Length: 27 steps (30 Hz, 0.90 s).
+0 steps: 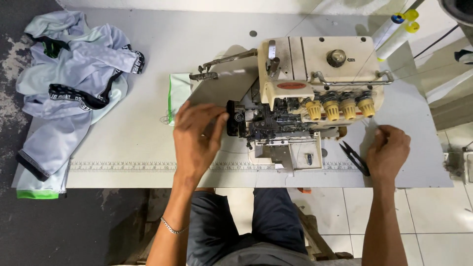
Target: Threading an industrial overlock sewing machine using tweezers and manual thread manipulation
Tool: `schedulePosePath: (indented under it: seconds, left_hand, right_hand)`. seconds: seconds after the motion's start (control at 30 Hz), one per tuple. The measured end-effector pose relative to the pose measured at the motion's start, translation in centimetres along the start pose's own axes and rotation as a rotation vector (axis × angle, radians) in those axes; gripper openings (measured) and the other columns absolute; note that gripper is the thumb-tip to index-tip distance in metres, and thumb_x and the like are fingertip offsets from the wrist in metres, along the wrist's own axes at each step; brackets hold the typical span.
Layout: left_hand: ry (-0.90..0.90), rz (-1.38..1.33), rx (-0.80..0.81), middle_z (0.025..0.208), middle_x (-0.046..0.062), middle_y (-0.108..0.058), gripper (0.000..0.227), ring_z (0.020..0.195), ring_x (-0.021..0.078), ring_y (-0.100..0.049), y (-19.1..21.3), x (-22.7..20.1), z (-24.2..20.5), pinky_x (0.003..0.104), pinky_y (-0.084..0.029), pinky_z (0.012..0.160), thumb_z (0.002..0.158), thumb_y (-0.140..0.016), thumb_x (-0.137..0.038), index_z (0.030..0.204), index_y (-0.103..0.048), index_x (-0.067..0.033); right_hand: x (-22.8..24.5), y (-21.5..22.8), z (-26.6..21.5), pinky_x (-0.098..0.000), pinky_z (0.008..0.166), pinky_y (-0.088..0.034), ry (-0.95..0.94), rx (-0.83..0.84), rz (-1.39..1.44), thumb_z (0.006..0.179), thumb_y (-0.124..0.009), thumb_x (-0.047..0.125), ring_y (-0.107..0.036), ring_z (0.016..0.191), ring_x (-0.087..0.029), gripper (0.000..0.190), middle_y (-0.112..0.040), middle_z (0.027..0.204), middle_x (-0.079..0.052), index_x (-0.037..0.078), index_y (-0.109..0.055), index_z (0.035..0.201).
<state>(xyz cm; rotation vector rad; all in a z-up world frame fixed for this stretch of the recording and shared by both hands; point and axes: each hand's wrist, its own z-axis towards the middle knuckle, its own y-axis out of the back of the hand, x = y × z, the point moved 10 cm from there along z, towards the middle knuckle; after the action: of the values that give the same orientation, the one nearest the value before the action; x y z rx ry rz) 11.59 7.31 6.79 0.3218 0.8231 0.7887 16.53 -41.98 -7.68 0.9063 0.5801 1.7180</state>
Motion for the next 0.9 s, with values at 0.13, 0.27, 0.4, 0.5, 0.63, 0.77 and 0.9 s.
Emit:
schedulePosePath:
  seconds: [0.13,0.27,0.4,0.5,0.63,0.77,0.9]
  left_hand:
    - [-0.085,-0.001,-0.102,0.105,0.009,-0.071,0.007,0.095,0.0237,-0.068,4.3,-4.8,-1.5,0.035,-0.055,0.083,0.102,-0.065,-0.001,0.107,-0.070,-0.0031]
    - [0.319,-0.744,0.262,0.100,0.016,-0.071,0.033,0.094,0.0289,-0.078,-1.6,-6.4,-6.9,0.033,-0.068,0.079,0.090,-0.041,0.013,0.115,-0.055,-0.0023]
    - [0.179,-0.946,0.468,0.116,0.011,-0.070,0.032,0.105,0.0238,-0.070,-5.6,-11.8,-5.5,0.034,-0.059,0.092,0.095,-0.073,-0.024,0.122,-0.070,-0.0070]
    - [0.206,-1.121,0.370,0.106,0.010,-0.076,0.015,0.101,0.0198,-0.073,-5.7,-8.8,-3.7,0.033,-0.064,0.092,0.093,-0.078,-0.011,0.107,-0.075,-0.0087]
    - [0.536,-1.060,0.147,0.069,0.014,-0.076,0.007,0.060,0.0183,-0.072,-2.8,-2.8,-2.0,0.030,-0.060,0.064,0.086,-0.080,-0.008,0.088,-0.079,-0.0012]
    - [0.526,-0.856,-0.048,0.091,0.011,-0.069,0.023,0.091,0.0221,-0.058,2.4,0.0,-2.7,0.043,-0.037,0.093,0.106,-0.048,-0.017,0.095,-0.065,-0.0073]
    - [0.115,-0.973,0.469,0.108,0.006,-0.077,0.011,0.077,0.0128,-0.065,-1.5,-9.8,-3.7,0.027,-0.055,0.066,0.091,-0.079,-0.010,0.101,-0.075,-0.0113]
  right_hand:
    - [2.6,5.3,-0.3,-0.0513,0.079,-0.046,-0.127,-0.150,0.015,0.113,-0.053,0.005,-0.063,0.091,-0.041,0.019,-0.066,0.109,-0.021,-0.002,-0.067,0.124]
    - [15.2,9.9,-3.2,-0.0346,0.062,-0.040,-0.001,-0.050,0.270,0.116,-0.057,0.008,-0.050,0.066,-0.019,0.017,-0.071,0.101,-0.013,-0.005,-0.063,0.106]
    - [27.8,4.0,-6.0,-0.0364,0.063,-0.057,0.159,0.745,0.804,0.103,-0.039,0.050,-0.081,0.077,-0.023,0.052,-0.080,0.089,-0.006,0.005,-0.066,0.095]
    - [32.2,3.4,-3.6,-0.0362,0.085,-0.062,0.236,1.065,0.992,0.105,-0.046,0.033,-0.072,0.111,-0.025,0.038,-0.062,0.141,-0.013,0.003,-0.069,0.108]
    - [30.3,-0.1,-2.7,-0.0229,0.046,-0.049,-0.033,1.014,1.467,0.097,-0.063,0.006,-0.056,0.050,-0.010,0.043,-0.053,0.065,-0.003,-0.003,-0.057,0.139]
    - [30.1,1.5,-3.5,-0.0224,0.046,-0.042,-0.013,1.026,1.443,0.103,-0.056,0.012,-0.046,0.054,-0.010,0.041,-0.051,0.072,-0.005,-0.008,-0.057,0.138]
    - [34.4,2.1,-4.8,-0.0334,0.092,-0.064,0.273,1.172,1.081,0.100,-0.051,0.012,-0.080,0.105,-0.025,0.028,-0.078,0.121,-0.014,0.000,-0.068,0.119]
